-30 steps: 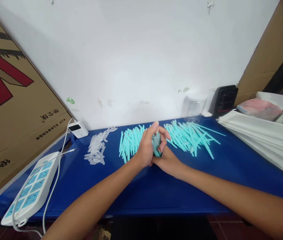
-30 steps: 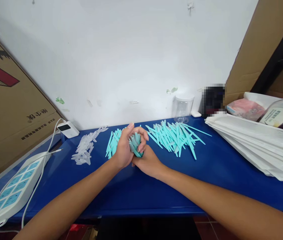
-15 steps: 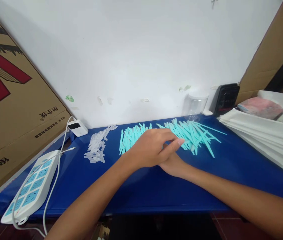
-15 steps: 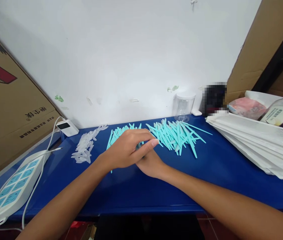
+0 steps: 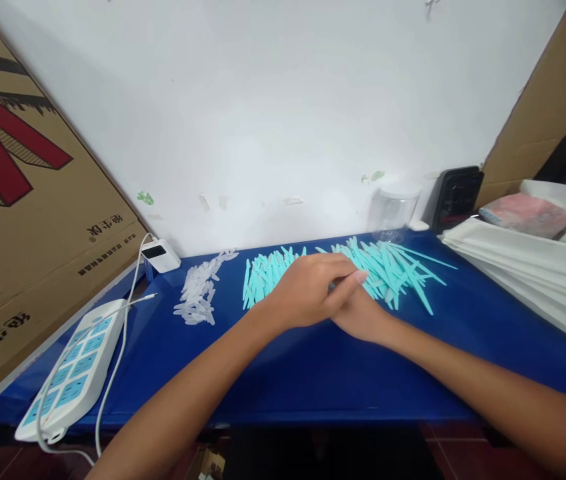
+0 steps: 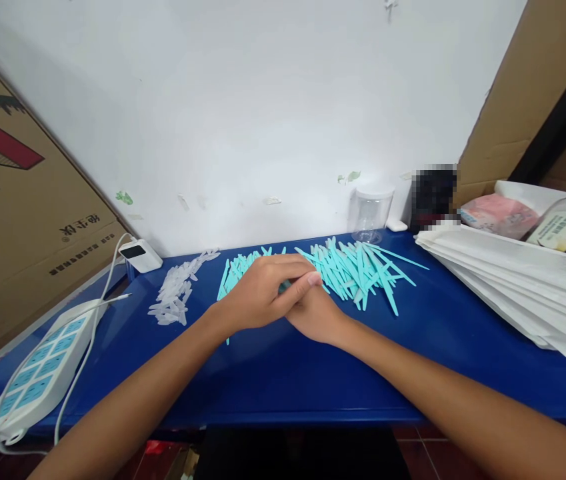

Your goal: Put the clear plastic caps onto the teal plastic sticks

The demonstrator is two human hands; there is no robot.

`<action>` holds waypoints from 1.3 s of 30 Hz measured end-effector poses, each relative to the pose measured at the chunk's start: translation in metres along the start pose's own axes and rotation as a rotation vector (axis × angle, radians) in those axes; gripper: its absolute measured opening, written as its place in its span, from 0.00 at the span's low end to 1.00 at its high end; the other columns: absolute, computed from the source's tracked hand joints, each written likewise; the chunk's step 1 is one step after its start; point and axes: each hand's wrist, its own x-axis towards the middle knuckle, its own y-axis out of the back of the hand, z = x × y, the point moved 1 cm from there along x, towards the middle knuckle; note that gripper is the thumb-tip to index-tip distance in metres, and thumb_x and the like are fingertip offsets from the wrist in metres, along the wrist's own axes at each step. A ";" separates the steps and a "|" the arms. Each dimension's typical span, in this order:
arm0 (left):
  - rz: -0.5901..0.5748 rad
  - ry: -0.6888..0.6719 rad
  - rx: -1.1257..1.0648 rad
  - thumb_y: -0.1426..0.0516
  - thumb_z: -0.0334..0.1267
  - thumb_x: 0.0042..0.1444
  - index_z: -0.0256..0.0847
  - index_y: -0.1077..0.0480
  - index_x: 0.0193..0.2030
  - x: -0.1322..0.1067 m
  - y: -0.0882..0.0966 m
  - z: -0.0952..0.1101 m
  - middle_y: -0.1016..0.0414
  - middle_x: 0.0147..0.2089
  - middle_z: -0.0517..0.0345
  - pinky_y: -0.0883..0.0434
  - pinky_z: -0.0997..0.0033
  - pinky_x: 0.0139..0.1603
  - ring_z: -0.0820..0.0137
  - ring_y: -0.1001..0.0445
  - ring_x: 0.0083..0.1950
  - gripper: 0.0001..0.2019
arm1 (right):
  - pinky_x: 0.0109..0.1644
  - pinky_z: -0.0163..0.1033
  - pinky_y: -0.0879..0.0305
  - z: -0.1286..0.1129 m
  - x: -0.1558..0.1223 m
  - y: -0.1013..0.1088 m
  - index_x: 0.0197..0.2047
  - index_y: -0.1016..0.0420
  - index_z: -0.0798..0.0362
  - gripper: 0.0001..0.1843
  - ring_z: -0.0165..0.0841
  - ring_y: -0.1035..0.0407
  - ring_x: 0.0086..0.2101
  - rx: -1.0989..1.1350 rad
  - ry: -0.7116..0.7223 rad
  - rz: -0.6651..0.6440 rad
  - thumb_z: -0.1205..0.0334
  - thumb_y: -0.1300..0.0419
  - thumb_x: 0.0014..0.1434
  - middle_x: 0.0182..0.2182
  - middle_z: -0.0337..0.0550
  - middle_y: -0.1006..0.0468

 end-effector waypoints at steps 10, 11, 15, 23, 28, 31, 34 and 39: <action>0.249 0.361 0.046 0.46 0.52 0.71 0.42 0.25 0.58 -0.045 0.055 -0.059 0.20 0.57 0.48 0.26 0.62 0.54 0.60 0.21 0.53 0.19 | 0.43 0.47 0.31 0.048 0.027 0.069 0.47 0.28 0.56 0.25 0.51 0.23 0.42 -0.556 -0.568 -0.041 0.41 0.49 0.72 0.42 0.59 0.19; 0.303 0.407 0.071 0.47 0.52 0.71 0.42 0.24 0.57 -0.054 0.061 -0.069 0.19 0.56 0.48 0.26 0.63 0.51 0.61 0.20 0.51 0.20 | 0.43 0.48 0.32 0.056 0.029 0.077 0.48 0.28 0.58 0.24 0.53 0.23 0.42 -0.671 -0.639 -0.056 0.44 0.52 0.74 0.42 0.63 0.19; 0.360 0.554 0.221 0.46 0.52 0.69 0.41 0.23 0.53 -0.092 0.075 -0.110 0.17 0.49 0.50 0.26 0.65 0.47 0.62 0.19 0.46 0.19 | 0.46 0.53 0.32 0.074 0.031 0.093 0.56 0.29 0.65 0.29 0.60 0.23 0.48 -0.933 -0.819 -0.092 0.46 0.54 0.75 0.46 0.73 0.20; 0.165 0.599 0.594 0.47 0.47 0.68 0.42 0.22 0.50 -0.115 0.081 -0.155 0.17 0.42 0.50 0.28 0.61 0.48 0.58 0.21 0.45 0.17 | 0.48 0.59 0.30 0.076 0.030 0.085 0.70 0.45 0.76 0.41 0.67 0.25 0.52 -1.008 -0.877 -0.043 0.44 0.52 0.73 0.50 0.82 0.22; 0.134 0.573 0.639 0.49 0.47 0.69 0.42 0.22 0.49 -0.113 0.079 -0.154 0.18 0.41 0.49 0.29 0.60 0.47 0.57 0.21 0.45 0.17 | 0.44 0.57 0.29 0.073 0.027 0.081 0.66 0.40 0.73 0.42 0.65 0.23 0.47 -1.087 -0.771 -0.035 0.39 0.47 0.70 0.45 0.78 0.21; 0.137 0.563 0.641 0.48 0.47 0.69 0.42 0.21 0.49 -0.112 0.078 -0.152 0.18 0.40 0.50 0.29 0.60 0.46 0.57 0.22 0.44 0.17 | 0.42 0.53 0.30 0.069 0.025 0.081 0.63 0.38 0.71 0.44 0.62 0.23 0.45 -1.129 -0.717 -0.015 0.35 0.43 0.67 0.43 0.74 0.21; 0.141 0.559 0.643 0.49 0.47 0.69 0.42 0.21 0.49 -0.112 0.079 -0.152 0.18 0.40 0.50 0.29 0.60 0.46 0.57 0.22 0.44 0.17 | 0.42 0.52 0.31 0.066 0.023 0.081 0.59 0.34 0.68 0.40 0.61 0.26 0.47 -1.181 -0.668 -0.014 0.35 0.42 0.66 0.45 0.73 0.22; 0.153 0.552 0.645 0.48 0.47 0.69 0.42 0.21 0.48 -0.112 0.080 -0.151 0.18 0.40 0.50 0.29 0.60 0.46 0.57 0.21 0.44 0.17 | 0.50 0.52 0.35 0.065 0.029 0.072 0.57 0.29 0.66 0.30 0.57 0.32 0.51 -1.215 -0.324 0.037 0.44 0.50 0.74 0.48 0.70 0.23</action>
